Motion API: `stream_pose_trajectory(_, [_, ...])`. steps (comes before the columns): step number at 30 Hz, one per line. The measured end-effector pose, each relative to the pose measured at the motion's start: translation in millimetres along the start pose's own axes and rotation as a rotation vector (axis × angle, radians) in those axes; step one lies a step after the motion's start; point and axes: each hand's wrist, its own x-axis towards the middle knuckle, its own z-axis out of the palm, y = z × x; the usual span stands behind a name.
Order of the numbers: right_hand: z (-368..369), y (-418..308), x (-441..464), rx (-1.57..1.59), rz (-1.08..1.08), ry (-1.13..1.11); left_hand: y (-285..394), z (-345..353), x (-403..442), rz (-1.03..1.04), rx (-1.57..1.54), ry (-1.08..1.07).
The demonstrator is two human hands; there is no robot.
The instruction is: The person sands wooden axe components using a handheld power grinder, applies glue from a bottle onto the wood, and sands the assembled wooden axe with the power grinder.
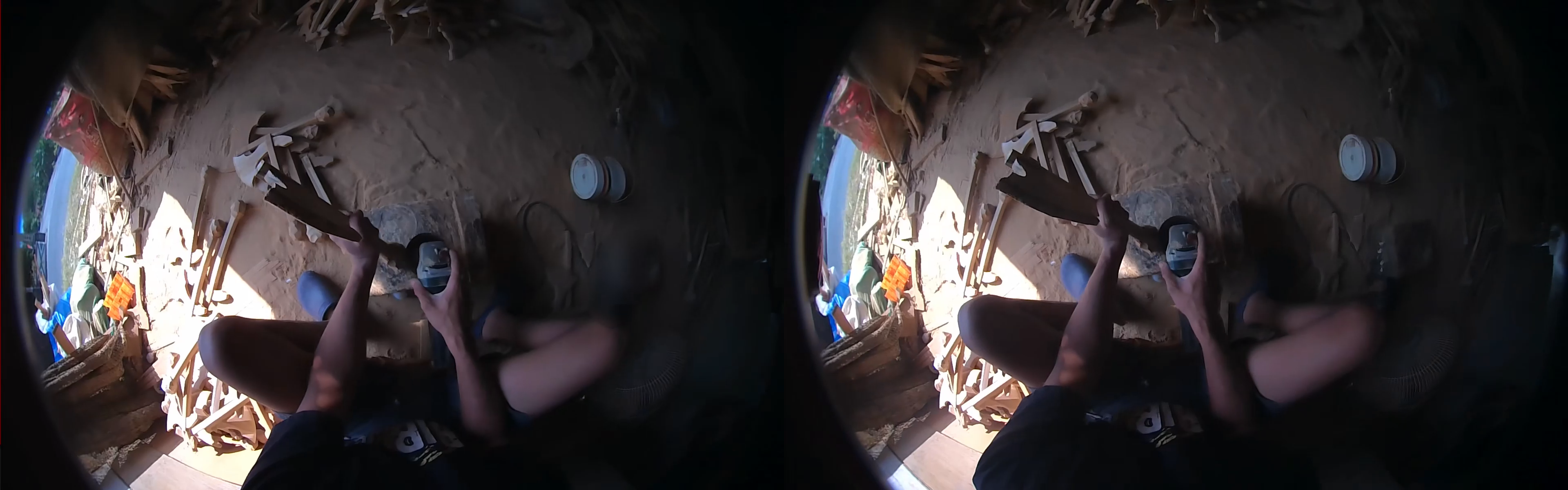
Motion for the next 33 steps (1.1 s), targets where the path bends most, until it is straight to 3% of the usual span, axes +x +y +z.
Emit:
stream_pose_trajectory(4, [-8,7,4,0.071,-0.022,0.056,16,-9,7,-0.157,-0.158,0.009])
stream_pose_trajectory(5, [-11,7,5,0.07,-0.011,0.051,7,-22,20,-0.094,-0.053,-0.039])
stream_pose_trajectory(8, [-12,10,6,0.061,-0.024,0.07,-11,-41,41,-0.078,-0.006,0.114])
stream_pose_trajectory(9, [-11,11,7,0.057,-0.036,0.084,-25,-61,53,-0.05,-0.085,0.073])
stream_pose_trajectory(12, [-11,12,8,0.079,-0.048,0.053,-50,-98,69,0.505,0.623,-0.007])
stream_pose_trajectory(13, [-11,10,8,0.09,-0.04,0.036,-45,-102,68,0.121,0.271,0.004])
stream_pose_trajectory(16, [-9,5,7,0.124,-0.019,-0.026,-16,-88,64,-0.346,-0.115,0.227])
stream_pose_trajectory(25, [17,18,6,0.206,-0.14,-0.053,-1,-61,52,-0.318,-0.064,0.3])
stream_pose_trajectory(28, [18,20,9,0.233,-0.123,-0.075,2,-53,56,-0.41,-0.065,0.399])
stream_pose_trajectory(33, [20,21,14,0.233,-0.134,-0.093,-12,-70,66,-0.383,-0.114,0.234])
